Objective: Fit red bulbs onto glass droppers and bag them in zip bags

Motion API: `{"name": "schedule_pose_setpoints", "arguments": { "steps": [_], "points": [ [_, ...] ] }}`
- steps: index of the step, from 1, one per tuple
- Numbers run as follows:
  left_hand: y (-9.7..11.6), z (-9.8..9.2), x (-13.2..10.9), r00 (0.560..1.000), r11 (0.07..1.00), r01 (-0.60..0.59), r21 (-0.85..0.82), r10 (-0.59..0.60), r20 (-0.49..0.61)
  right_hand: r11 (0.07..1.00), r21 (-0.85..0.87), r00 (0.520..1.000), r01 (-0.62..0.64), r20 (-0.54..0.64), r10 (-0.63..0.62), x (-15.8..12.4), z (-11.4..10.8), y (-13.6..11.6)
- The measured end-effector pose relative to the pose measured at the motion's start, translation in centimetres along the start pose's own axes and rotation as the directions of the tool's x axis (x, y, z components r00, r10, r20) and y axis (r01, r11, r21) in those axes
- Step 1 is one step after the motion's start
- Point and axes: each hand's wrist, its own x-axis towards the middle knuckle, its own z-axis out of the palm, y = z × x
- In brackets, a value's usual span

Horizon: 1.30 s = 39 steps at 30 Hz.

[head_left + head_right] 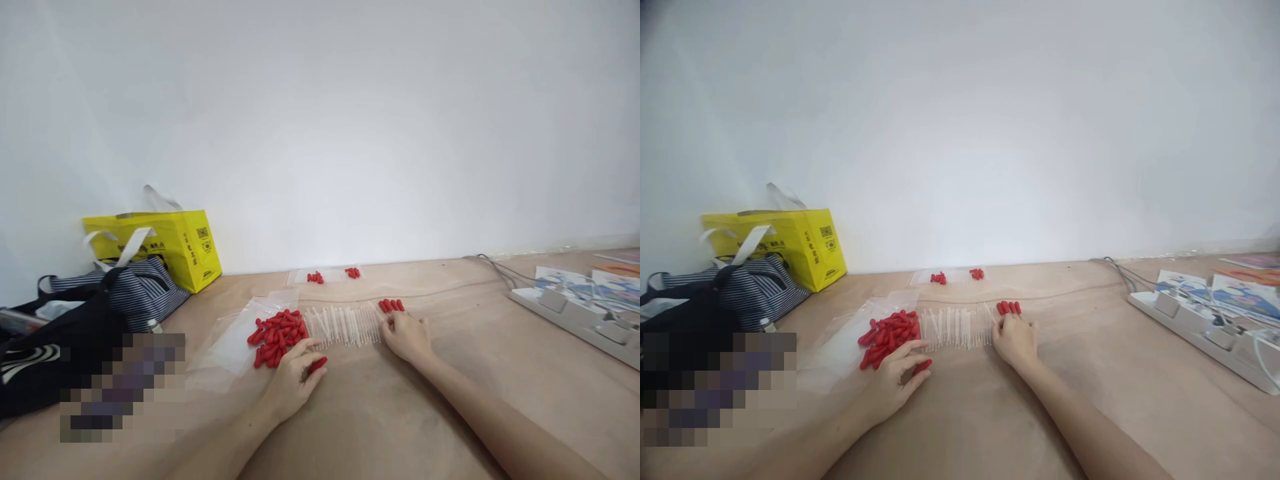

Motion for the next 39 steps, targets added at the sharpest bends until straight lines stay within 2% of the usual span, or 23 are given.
{"name": "schedule_pose_setpoints", "arguments": {
  "steps": [3, 6, 9, 16, 21, 27, 33, 39],
  "points": [
    [-0.1, 0.1, 0.2, 0.999, 0.999, 0.044, -0.02, -0.045, -0.022, 0.974, 0.132, 0.98, 0.186, -0.092, -0.175, -0.7, 0.3, -0.4],
    [-0.2, 0.1, 0.2, 0.995, 0.996, 0.088, -0.033, -0.089, -0.034, 0.841, 0.317, 0.899, 0.438, -0.175, -0.402, -2.0, 0.8, -1.1],
    [-0.3, 0.2, 0.2, 0.992, 0.992, 0.118, -0.038, -0.119, -0.04, 0.743, 0.388, 0.834, 0.545, -0.169, -0.524, -3.4, 1.3, -1.9],
    [-0.4, 0.3, 0.1, 0.991, 0.989, 0.119, -0.084, -0.124, -0.051, 0.743, 0.363, 0.812, 0.561, -0.068, -0.58, -4.4, 1.2, -2.6],
    [-0.4, 0.3, 0.2, 0.99, 0.99, 0.115, -0.087, -0.121, -0.069, 0.694, 0.332, 0.748, 0.639, -0.057, -0.662, -4.6, 0.6, -2.6],
    [-0.2, 0.2, 0.2, 0.992, 0.992, 0.1, -0.082, -0.106, -0.064, 0.692, 0.339, 0.755, 0.638, -0.098, -0.648, -5.0, 0.3, -3.2],
    [-0.1, 0.2, 0.1, 0.993, 0.994, 0.075, -0.073, -0.081, -0.09, 0.666, 0.284, 0.715, 0.69, -0.127, -0.687, -5.1, 0.3, -3.3],
    [-0.1, 0.3, -0.2, 0.999, 1.0, 0.011, 0.008, -0.011, -0.034, 0.635, 0.199, 0.662, 0.747, -0.135, -0.737, -4.4, 0.2, -2.8]
  ]
}}
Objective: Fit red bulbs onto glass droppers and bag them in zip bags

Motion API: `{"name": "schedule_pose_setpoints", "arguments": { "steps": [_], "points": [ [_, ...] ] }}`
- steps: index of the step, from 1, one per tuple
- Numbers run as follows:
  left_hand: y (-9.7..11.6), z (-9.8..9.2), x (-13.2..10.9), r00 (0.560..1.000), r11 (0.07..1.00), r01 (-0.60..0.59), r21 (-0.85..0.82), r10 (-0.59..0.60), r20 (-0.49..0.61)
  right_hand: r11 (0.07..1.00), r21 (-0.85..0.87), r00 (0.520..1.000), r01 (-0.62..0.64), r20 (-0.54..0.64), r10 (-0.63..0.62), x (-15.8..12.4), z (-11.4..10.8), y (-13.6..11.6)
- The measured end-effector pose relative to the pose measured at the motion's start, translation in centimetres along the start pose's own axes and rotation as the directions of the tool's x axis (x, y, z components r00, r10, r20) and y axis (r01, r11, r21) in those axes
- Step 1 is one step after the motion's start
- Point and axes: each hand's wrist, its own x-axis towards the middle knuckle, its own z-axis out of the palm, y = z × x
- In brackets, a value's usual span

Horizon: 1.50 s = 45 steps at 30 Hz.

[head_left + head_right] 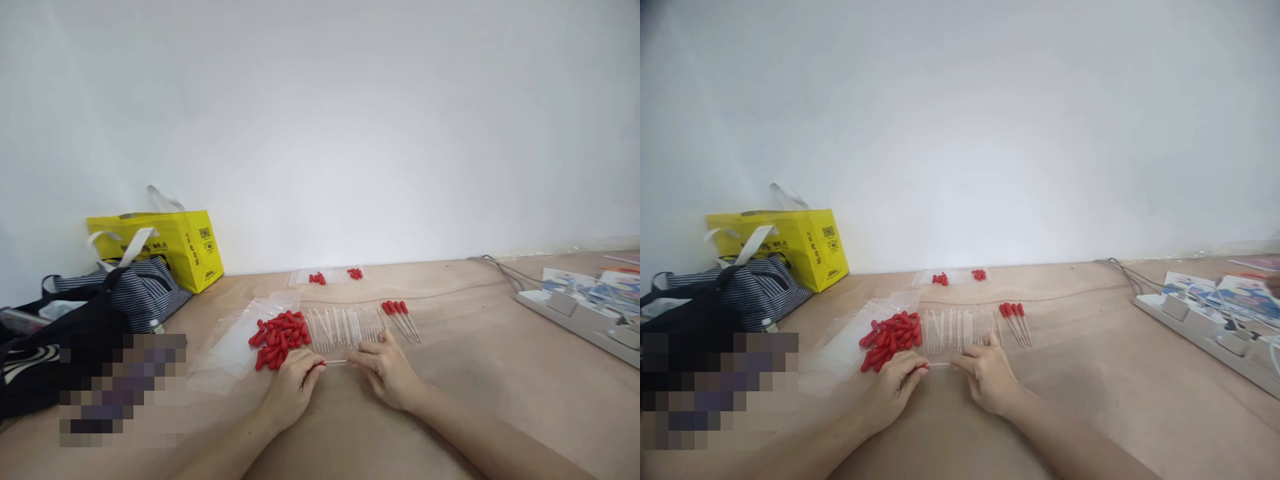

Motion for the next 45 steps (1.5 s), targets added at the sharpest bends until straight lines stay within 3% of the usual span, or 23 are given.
{"name": "schedule_pose_setpoints", "arguments": {
  "steps": [7, 17, 24, 31, 37, 40, 42, 44, 45],
  "points": [
    [0.6, -0.2, 0.0, 0.991, 0.995, -0.093, 0.04, 0.089, 0.096, 0.996, -0.054, 0.997, 0.073, 0.033, -0.072, 0.0, -0.5, 0.2],
    [0.4, 0.2, -0.3, 0.985, 0.983, -0.148, 0.109, 0.137, 0.106, 1.0, 0.027, 0.999, 0.001, 0.033, -0.002, -0.3, -0.5, -1.1],
    [1.1, -0.1, -0.1, 0.976, 0.98, -0.187, 0.063, 0.177, 0.13, 0.999, 0.04, 0.997, -0.013, 0.077, 0.01, -0.1, -0.5, -1.4],
    [0.9, 0.0, 0.1, 0.985, 0.991, -0.124, 0.057, 0.116, 0.126, 1.0, -0.006, 0.994, -0.02, 0.105, 0.02, 0.4, -0.6, -1.3],
    [0.6, -0.1, 0.4, 0.989, 0.991, -0.114, 0.074, 0.107, 0.103, 0.994, -0.092, 0.995, 0.061, 0.081, -0.053, 0.4, -0.9, -0.7],
    [0.1, -0.2, 0.3, 0.997, 0.984, -0.076, 0.158, 0.075, 0.014, 0.992, -0.118, 0.999, -0.035, 0.02, 0.037, 0.2, -1.1, 0.3],
    [-0.3, -0.4, 0.2, 0.997, 0.974, -0.012, 0.227, 0.028, -0.065, 0.97, -0.134, 0.979, -0.202, -0.07, 0.194, 0.2, -1.3, 1.6],
    [-0.6, -0.5, 0.1, 0.993, 0.96, 0.051, 0.276, -0.02, -0.116, 0.894, -0.134, 0.898, -0.427, -0.179, 0.402, 0.1, -1.6, 3.3],
    [-0.8, -0.6, 0.1, 0.99, 0.952, 0.08, 0.296, -0.042, -0.133, 0.827, -0.123, 0.827, -0.548, -0.225, 0.515, 0.0, -1.7, 4.2]
  ]
}}
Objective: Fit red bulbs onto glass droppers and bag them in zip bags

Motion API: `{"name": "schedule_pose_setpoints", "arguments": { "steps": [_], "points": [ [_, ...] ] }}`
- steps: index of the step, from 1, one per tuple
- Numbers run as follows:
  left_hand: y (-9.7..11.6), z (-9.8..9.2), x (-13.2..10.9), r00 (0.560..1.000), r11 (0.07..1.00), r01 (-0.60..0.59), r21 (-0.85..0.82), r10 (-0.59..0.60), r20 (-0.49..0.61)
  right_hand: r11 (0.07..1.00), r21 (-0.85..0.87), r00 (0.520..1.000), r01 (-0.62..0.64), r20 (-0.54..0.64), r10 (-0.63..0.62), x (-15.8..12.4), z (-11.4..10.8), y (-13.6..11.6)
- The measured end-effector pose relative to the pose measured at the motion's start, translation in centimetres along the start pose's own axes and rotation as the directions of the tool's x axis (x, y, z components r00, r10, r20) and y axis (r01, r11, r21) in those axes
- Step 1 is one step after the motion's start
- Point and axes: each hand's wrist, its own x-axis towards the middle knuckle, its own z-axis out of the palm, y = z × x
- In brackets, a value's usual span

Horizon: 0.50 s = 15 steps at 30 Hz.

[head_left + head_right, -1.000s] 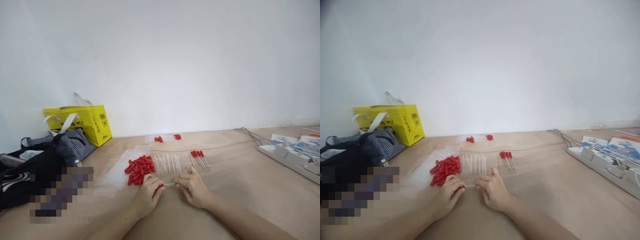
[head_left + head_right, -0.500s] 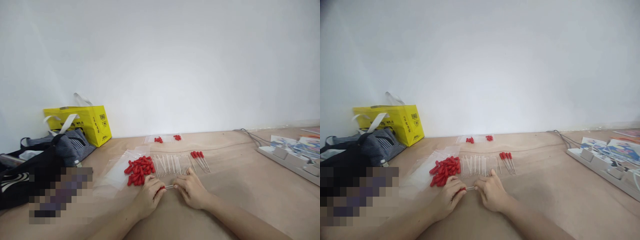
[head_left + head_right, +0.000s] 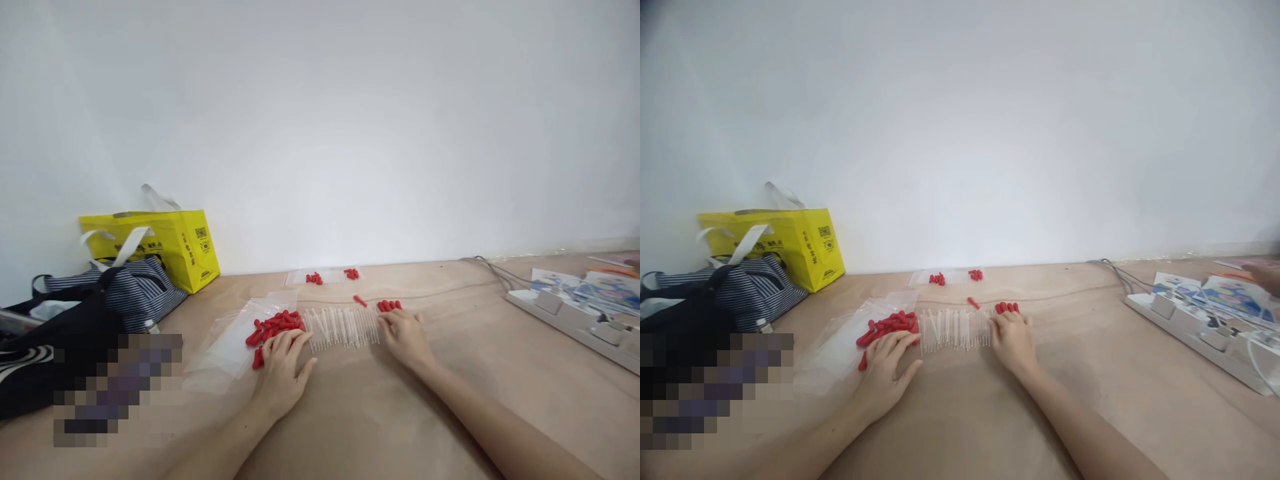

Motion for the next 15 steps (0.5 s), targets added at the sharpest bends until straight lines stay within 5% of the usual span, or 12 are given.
{"name": "schedule_pose_setpoints", "arguments": {
  "steps": [3, 5, 15],
  "points": [
    [-0.3, 0.0, 0.0, 0.997, 0.994, 0.08, 0.068, -0.078, -0.028, 0.942, -0.041, 0.943, -0.333, 0.0, 0.333, 1.1, 0.1, 2.2],
    [-0.4, 0.0, 0.1, 0.992, 0.987, 0.122, 0.101, -0.12, -0.034, 0.909, -0.065, 0.911, -0.412, 0.009, 0.413, 1.5, 0.2, 3.2],
    [-0.7, -0.1, 0.1, 0.976, 0.961, 0.212, 0.178, -0.216, 0.004, 0.9, -0.1, 0.902, -0.423, 0.051, 0.43, 1.4, 1.1, 3.8]
  ]
}}
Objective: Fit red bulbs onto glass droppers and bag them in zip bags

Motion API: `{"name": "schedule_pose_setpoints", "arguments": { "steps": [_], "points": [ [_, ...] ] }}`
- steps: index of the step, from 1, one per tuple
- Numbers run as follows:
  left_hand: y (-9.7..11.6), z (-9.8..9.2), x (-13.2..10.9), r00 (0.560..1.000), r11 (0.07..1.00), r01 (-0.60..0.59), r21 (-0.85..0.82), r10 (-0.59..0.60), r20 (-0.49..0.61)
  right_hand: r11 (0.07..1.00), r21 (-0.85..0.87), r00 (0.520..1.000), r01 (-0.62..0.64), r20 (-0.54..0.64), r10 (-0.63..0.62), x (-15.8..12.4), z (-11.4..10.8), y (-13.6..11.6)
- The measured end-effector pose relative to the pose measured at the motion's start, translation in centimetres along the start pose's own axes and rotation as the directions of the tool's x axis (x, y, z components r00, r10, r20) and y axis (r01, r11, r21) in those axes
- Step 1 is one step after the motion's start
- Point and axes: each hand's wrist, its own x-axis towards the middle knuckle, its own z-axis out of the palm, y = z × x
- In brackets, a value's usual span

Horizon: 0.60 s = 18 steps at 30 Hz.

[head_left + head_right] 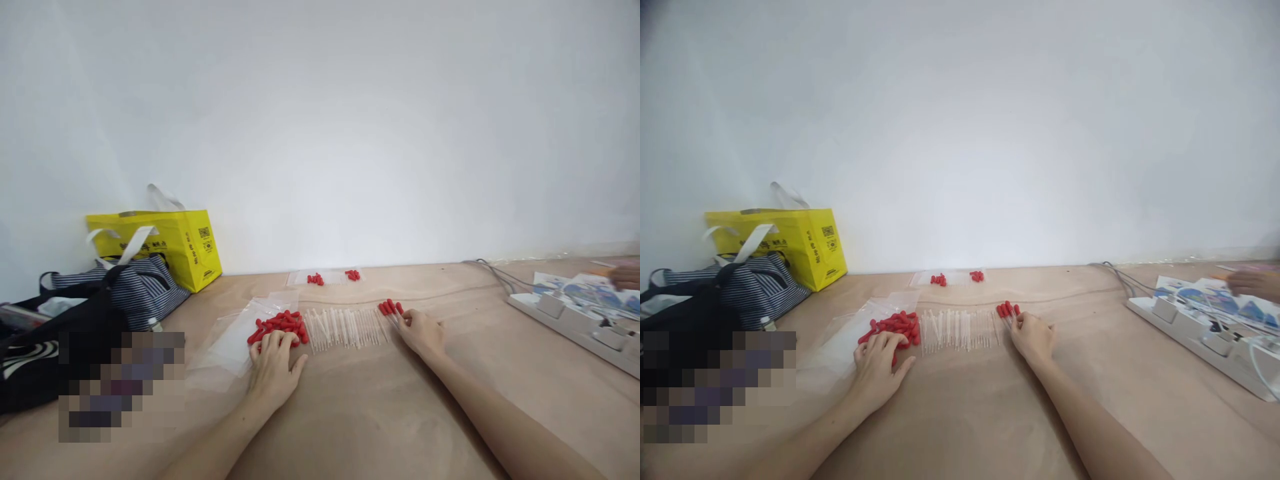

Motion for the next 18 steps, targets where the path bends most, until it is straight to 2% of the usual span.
{"name": "schedule_pose_setpoints", "arguments": {
  "steps": [5, 11, 15, 18],
  "points": [
    [-0.1, -0.2, 0.1, 1.0, 1.0, 0.012, 0.013, -0.012, 0.002, 1.0, -0.008, 1.0, 0.029, -0.008, -0.03, -0.3, -0.5, -0.3],
    [-0.3, 0.3, 0.6, 0.999, 0.998, -0.018, 0.067, 0.021, -0.043, 0.979, -0.047, 0.98, 0.201, 0.013, -0.2, -1.6, -0.1, -2.5],
    [-0.4, 0.8, 1.5, 0.995, 0.993, -0.036, 0.116, 0.046, -0.089, 0.983, -0.097, 0.986, 0.156, 0.078, -0.149, -1.8, 0.4, -3.6],
    [-0.4, 0.9, 2.0, 0.991, 0.985, -0.101, 0.143, 0.113, -0.074, 0.985, -0.122, 0.987, 0.125, 0.117, -0.111, -1.5, 0.5, -3.8]
  ]
}}
